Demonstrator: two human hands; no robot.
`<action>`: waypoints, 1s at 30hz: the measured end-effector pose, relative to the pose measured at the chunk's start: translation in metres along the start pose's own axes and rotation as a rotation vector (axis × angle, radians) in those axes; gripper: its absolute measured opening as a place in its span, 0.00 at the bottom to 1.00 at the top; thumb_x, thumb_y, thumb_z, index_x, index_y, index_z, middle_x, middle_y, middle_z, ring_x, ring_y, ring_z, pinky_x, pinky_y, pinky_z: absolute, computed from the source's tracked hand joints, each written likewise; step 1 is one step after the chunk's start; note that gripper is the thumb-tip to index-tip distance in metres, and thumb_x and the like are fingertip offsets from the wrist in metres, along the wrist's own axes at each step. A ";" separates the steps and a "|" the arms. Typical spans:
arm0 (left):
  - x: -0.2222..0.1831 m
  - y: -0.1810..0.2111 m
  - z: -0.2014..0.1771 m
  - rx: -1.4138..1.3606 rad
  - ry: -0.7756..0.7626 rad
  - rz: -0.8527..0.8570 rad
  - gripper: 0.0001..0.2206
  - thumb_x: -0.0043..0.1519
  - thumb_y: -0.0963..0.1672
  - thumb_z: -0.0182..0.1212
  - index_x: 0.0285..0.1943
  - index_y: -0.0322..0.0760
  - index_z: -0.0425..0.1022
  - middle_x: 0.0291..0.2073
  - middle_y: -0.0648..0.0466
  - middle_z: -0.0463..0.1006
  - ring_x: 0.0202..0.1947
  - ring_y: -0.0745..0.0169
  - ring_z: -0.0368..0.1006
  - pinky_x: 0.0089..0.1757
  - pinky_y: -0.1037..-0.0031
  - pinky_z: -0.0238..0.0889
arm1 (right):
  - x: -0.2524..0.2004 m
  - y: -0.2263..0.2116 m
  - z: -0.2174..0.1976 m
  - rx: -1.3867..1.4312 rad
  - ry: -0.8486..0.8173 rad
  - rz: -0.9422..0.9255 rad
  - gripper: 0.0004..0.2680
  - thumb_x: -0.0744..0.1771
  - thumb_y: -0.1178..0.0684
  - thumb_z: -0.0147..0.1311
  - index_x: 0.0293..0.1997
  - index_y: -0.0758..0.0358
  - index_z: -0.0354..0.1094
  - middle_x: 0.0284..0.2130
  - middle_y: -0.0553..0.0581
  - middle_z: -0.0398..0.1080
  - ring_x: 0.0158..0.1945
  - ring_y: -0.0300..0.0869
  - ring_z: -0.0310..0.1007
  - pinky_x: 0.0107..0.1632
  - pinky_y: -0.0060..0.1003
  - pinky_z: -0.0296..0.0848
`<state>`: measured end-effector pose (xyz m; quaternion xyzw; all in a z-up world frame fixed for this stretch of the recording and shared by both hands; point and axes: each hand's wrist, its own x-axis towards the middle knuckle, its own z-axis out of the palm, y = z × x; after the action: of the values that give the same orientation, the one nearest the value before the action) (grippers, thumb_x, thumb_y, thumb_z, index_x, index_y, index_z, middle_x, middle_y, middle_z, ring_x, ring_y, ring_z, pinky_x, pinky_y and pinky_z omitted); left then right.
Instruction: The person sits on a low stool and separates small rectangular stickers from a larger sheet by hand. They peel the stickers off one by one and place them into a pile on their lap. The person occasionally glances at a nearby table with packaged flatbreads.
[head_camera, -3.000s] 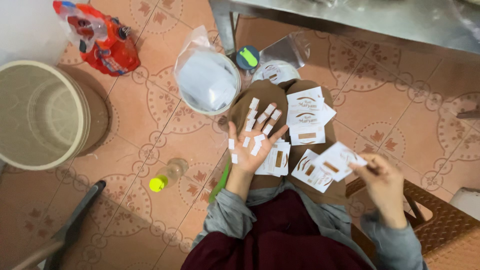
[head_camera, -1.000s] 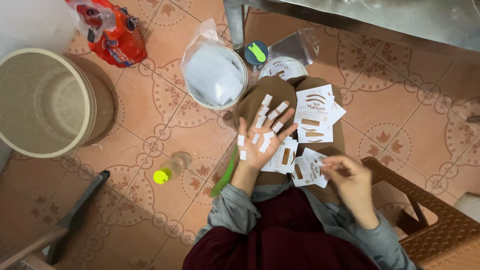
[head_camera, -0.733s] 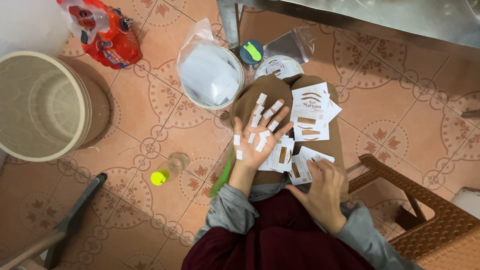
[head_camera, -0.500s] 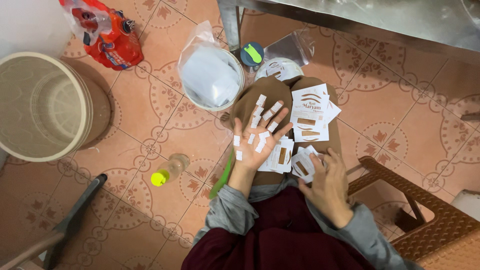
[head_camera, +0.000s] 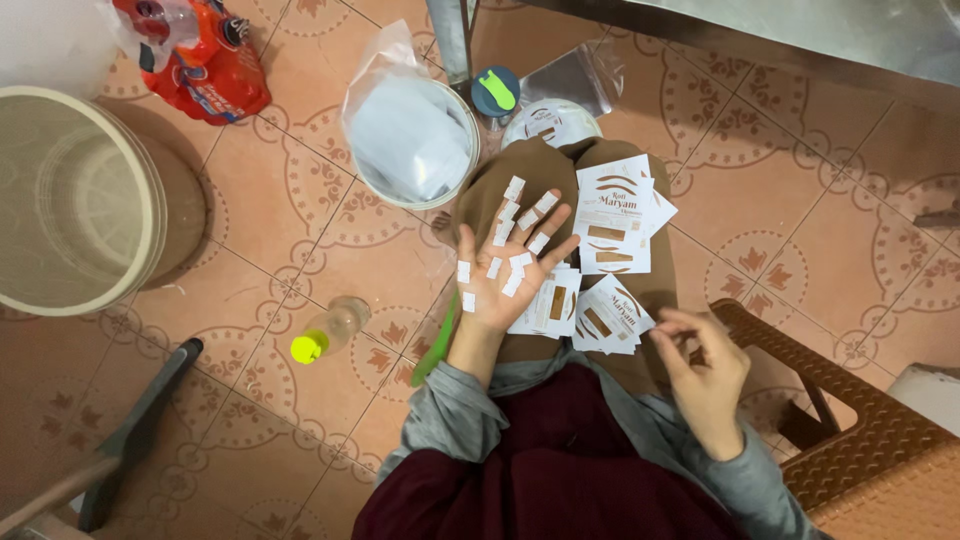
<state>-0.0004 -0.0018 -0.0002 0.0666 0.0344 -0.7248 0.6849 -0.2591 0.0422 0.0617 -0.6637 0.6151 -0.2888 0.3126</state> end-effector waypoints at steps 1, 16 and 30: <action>0.000 0.000 0.000 0.001 0.005 -0.001 0.41 0.66 0.62 0.49 0.82 0.40 0.46 0.76 0.35 0.52 0.77 0.34 0.46 0.70 0.37 0.41 | -0.003 -0.001 0.002 0.038 0.001 0.050 0.09 0.64 0.62 0.65 0.48 0.63 0.78 0.32 0.53 0.78 0.28 0.35 0.70 0.32 0.29 0.65; -0.003 0.002 -0.002 -0.059 -0.006 0.011 0.39 0.67 0.61 0.47 0.82 0.40 0.47 0.77 0.34 0.51 0.78 0.32 0.43 0.71 0.35 0.39 | -0.009 -0.008 0.048 0.022 0.114 0.045 0.03 0.66 0.63 0.64 0.41 0.70 0.77 0.31 0.56 0.78 0.30 0.34 0.76 0.36 0.28 0.73; -0.005 0.003 0.000 -0.067 -0.020 0.009 0.38 0.69 0.61 0.43 0.83 0.40 0.46 0.77 0.34 0.51 0.78 0.33 0.43 0.71 0.37 0.38 | -0.011 0.010 0.058 0.196 0.104 0.124 0.02 0.68 0.65 0.60 0.41 0.73 0.72 0.30 0.57 0.76 0.31 0.34 0.77 0.36 0.27 0.77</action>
<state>0.0031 0.0025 0.0010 0.0364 0.0514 -0.7208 0.6903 -0.2224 0.0566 0.0170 -0.5746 0.6394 -0.3616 0.3608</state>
